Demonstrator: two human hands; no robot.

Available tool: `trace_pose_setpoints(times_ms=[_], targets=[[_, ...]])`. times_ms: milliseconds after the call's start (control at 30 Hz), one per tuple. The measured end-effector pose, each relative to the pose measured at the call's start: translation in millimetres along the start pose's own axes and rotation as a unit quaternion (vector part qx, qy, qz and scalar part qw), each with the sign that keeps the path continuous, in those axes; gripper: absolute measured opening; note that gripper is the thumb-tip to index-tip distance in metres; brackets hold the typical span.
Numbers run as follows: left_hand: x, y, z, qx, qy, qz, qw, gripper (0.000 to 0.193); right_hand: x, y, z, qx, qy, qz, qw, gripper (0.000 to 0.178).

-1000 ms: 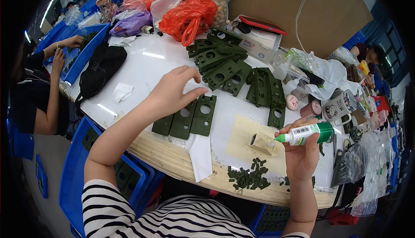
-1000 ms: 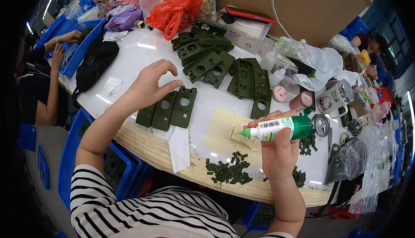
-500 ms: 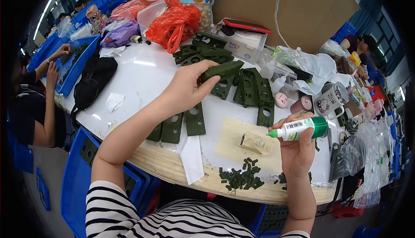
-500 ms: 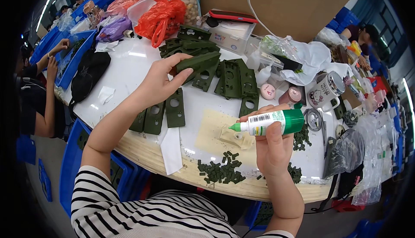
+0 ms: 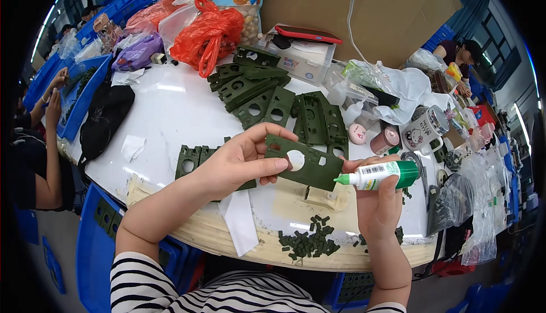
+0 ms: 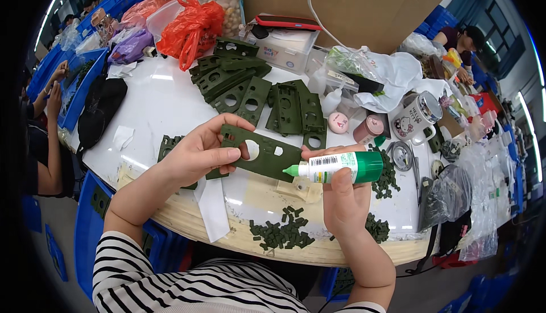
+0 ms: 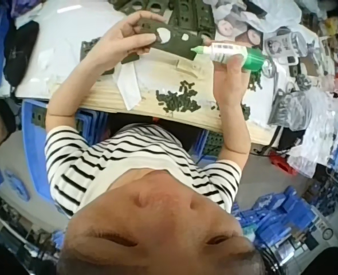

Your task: Applying glue to plastic toy tank parts and assembling them at a factory workbench.

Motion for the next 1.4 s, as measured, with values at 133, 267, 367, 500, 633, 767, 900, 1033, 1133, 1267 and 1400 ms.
trace_pose_setpoints(times_ms=[133, 267, 367, 500, 633, 767, 900, 1033, 1133, 1267, 1400], targets=[[-4, -5, 4, -0.004, 0.008, -0.025, 1.000, 0.048, 1, -4, 2, 0.020, -0.024, 0.046, 0.998, 0.039], [-3, -8, 6, -0.023, 0.002, -0.068, 0.997, 0.044, 3, 0, 2, 0.017, 0.005, 0.104, 0.994, 0.040], [-7, -9, 7, -0.017, -0.005, -0.064, 0.998, 0.046, 6, 1, 1, 0.021, 0.023, 0.111, 0.993, 0.039], [-7, -10, 8, -0.016, -0.002, -0.057, 0.998, 0.046, 3, 1, 1, 0.005, 0.010, 0.154, 0.988, 0.044], [-6, -9, 8, -0.018, 0.001, -0.059, 0.998, 0.046, 6, 1, 0, 0.003, 0.031, 0.109, 0.994, 0.033], [-7, -10, 8, -0.020, -0.014, -0.072, 0.997, 0.046, 6, 0, 0, -0.002, 0.042, 0.117, 0.992, 0.034], [-6, -11, 9, -0.023, -0.018, -0.070, 0.997, 0.046, 6, 0, 0, -0.007, 0.046, 0.128, 0.991, 0.035], [-7, -11, 9, -0.024, -0.020, -0.068, 0.997, 0.046, 6, 0, 0, -0.010, 0.052, 0.133, 0.990, 0.035], [-8, -11, 9, -0.025, -0.024, -0.066, 0.997, 0.046, 6, 0, 0, -0.008, 0.051, 0.137, 0.989, 0.034], [-8, -11, 9, -0.023, -0.025, -0.063, 0.997, 0.047, 7, 0, 0, -0.009, 0.051, 0.146, 0.988, 0.034], [-8, -11, 10, -0.024, -0.024, -0.061, 0.998, 0.047, 6, 0, 0, -0.008, 0.050, 0.144, 0.988, 0.034]])
Point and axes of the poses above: each hand's wrist, its own z-axis away from the middle knuckle, its own y-axis out of the back of the hand, x = y × z, the point moved 1 cm from there along -z, towards the middle knuckle, and after that the axes turned 5 degrees about -x, right-handed, at the moved point
